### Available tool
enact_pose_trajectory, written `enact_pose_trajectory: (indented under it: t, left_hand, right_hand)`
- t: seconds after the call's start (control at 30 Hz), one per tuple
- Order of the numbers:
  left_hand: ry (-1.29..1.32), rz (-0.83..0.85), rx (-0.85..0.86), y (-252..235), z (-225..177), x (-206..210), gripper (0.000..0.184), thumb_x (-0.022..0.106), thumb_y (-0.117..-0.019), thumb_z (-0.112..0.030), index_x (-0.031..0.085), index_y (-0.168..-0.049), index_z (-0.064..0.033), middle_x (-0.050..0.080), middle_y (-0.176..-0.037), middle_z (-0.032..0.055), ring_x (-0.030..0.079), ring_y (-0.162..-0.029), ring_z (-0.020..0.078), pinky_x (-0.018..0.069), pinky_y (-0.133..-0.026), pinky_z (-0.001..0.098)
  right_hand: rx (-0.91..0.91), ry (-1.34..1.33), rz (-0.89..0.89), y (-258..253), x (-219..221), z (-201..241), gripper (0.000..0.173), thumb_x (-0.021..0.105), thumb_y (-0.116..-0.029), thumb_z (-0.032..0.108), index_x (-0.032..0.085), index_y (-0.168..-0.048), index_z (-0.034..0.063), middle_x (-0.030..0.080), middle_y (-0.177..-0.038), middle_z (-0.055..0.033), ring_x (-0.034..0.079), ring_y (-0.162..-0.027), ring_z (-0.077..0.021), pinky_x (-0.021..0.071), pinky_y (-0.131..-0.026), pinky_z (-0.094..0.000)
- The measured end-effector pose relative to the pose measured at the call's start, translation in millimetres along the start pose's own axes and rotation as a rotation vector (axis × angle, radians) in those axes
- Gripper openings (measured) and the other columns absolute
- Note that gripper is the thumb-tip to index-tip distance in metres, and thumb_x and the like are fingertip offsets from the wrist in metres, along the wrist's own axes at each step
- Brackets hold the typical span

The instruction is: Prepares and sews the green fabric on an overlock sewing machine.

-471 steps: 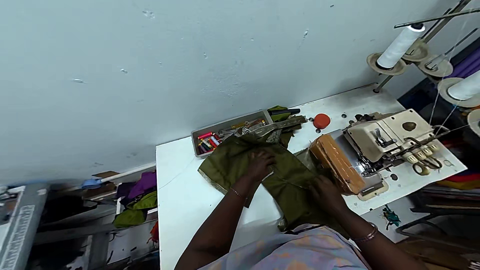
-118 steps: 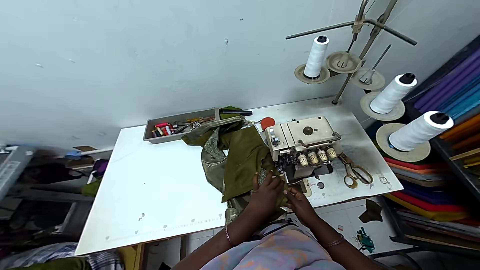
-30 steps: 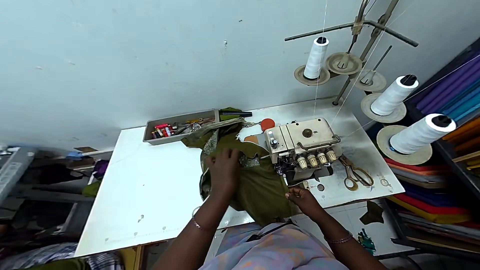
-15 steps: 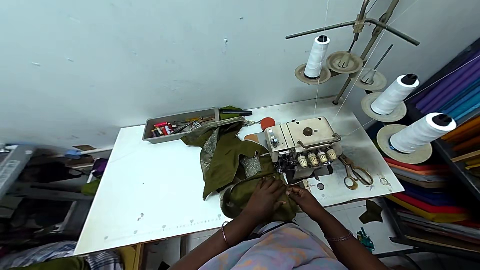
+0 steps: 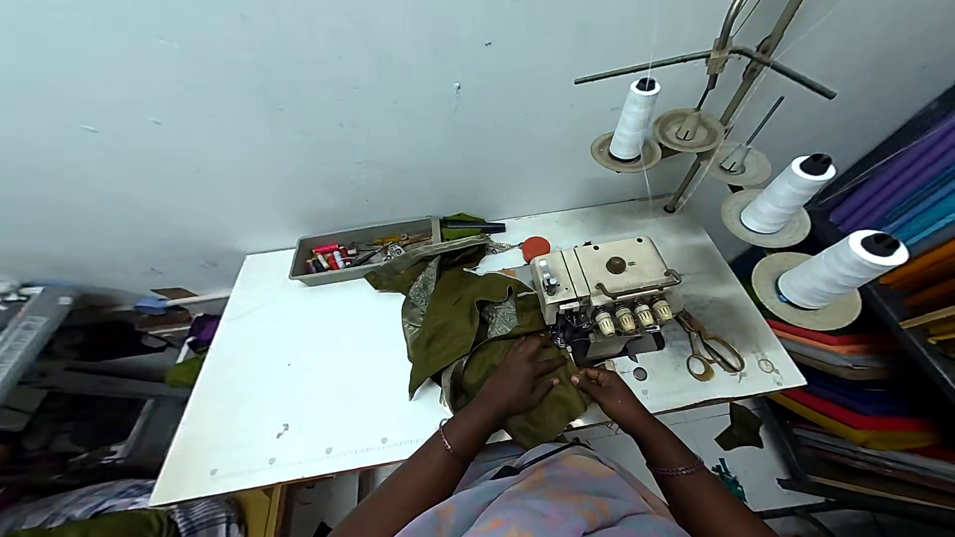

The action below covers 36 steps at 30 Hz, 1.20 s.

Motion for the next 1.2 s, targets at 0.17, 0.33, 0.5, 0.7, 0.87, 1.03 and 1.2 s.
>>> enact_pose_trajectory:
  t: [0.17,0.33,0.5,0.7,0.87,1.03,1.2]
  left_hand:
    - [0.092,0.017,0.062,-4.6,12.8,-12.1,0.033,0.062,-0.0966,-0.02,0.075,-0.127,-0.0196,0.053,-0.146,0.0172,0.043,-0.141,0.0369,0.0336,-0.117,0.0576]
    - [-0.123,-0.093,0.145,0.5,-15.2,1.5,0.022,0.069,-0.0923,-0.008,0.079,-0.112,-0.0118,0.068,-0.128,0.0137,0.057,-0.131,0.0362,0.0315,-0.116,0.068]
    - [-0.192,-0.084,0.095,16.5,-28.1,22.4,0.057,0.062,-0.0952,-0.055,0.07,-0.131,-0.011,0.065,-0.138,0.0086,0.052,-0.139,0.0312,0.0212,-0.119,0.0698]
    - [-0.304,-0.231,0.089,18.5,-24.0,45.1,0.062,0.083,-0.0804,-0.04,0.068,-0.13,-0.0063,0.064,-0.139,0.0109,0.051,-0.141,0.0343,0.022,-0.112,0.0781]
    - [-0.355,-0.316,0.149,17.0,-23.4,40.2,0.05,0.085,-0.0689,-0.003,0.074,-0.117,-0.0052,0.07,-0.129,0.0106,0.058,-0.134,0.0328,0.0293,-0.108,0.0767]
    - [-0.439,-0.438,0.234,19.3,-18.5,34.7,0.038,0.086,-0.0675,-0.007,0.08,-0.104,-0.015,0.076,-0.113,0.0017,0.066,-0.122,0.0243,0.036,-0.108,0.069]
    - [-0.396,-0.395,0.25,12.9,-11.7,25.3,0.03,0.083,-0.0751,-0.007,0.08,-0.103,-0.0173,0.076,-0.113,0.0007,0.067,-0.122,0.0229,0.0364,-0.108,0.0669]
  right_hand:
    - [0.028,-0.006,-0.027,1.5,6.2,6.1,0.02,0.061,-0.1037,0.014,0.069,-0.097,-0.0024,0.065,-0.081,-0.0059,0.059,-0.073,-0.0083,0.0502,-0.073,-0.0281]
    - [0.094,-0.077,-0.042,4.1,12.1,13.9,0.019,0.059,-0.1042,0.011,0.067,-0.103,-0.0052,0.066,-0.085,-0.0077,0.063,-0.071,-0.0087,0.0552,-0.068,-0.026]
    - [0.116,-0.098,-0.042,3.8,10.3,14.0,0.018,0.056,-0.1054,0.009,0.066,-0.104,-0.0061,0.066,-0.087,-0.0098,0.065,-0.072,-0.0107,0.0566,-0.068,-0.0272]
    - [0.161,-0.204,-0.064,2.5,12.2,15.1,0.021,0.057,-0.1057,0.013,0.066,-0.101,-0.0047,0.066,-0.084,-0.0086,0.065,-0.069,-0.0107,0.0567,-0.065,-0.0266]
    - [0.214,-0.221,-0.075,3.3,15.0,24.7,0.021,0.056,-0.1061,0.013,0.065,-0.1,-0.0049,0.066,-0.078,-0.0068,0.064,-0.062,-0.0096,0.0567,-0.062,-0.0247]
    - [0.276,-0.201,-0.056,4.1,13.6,34.0,0.023,0.055,-0.1069,0.016,0.064,-0.1,-0.0041,0.067,-0.075,-0.0052,0.067,-0.062,-0.0097,0.0574,-0.062,-0.0241]
    - [0.327,-0.198,-0.054,2.2,11.4,40.6,0.028,0.051,-0.1089,0.021,0.061,-0.096,-0.0016,0.068,-0.072,-0.0043,0.067,-0.06,-0.0091,0.0556,-0.059,-0.0232]
Point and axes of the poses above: each hand's wrist, its own y-axis away from the middle knuckle, its own x-axis out of the palm, z = x × y, the point moved 1 cm from there along -y, towards the middle knuckle
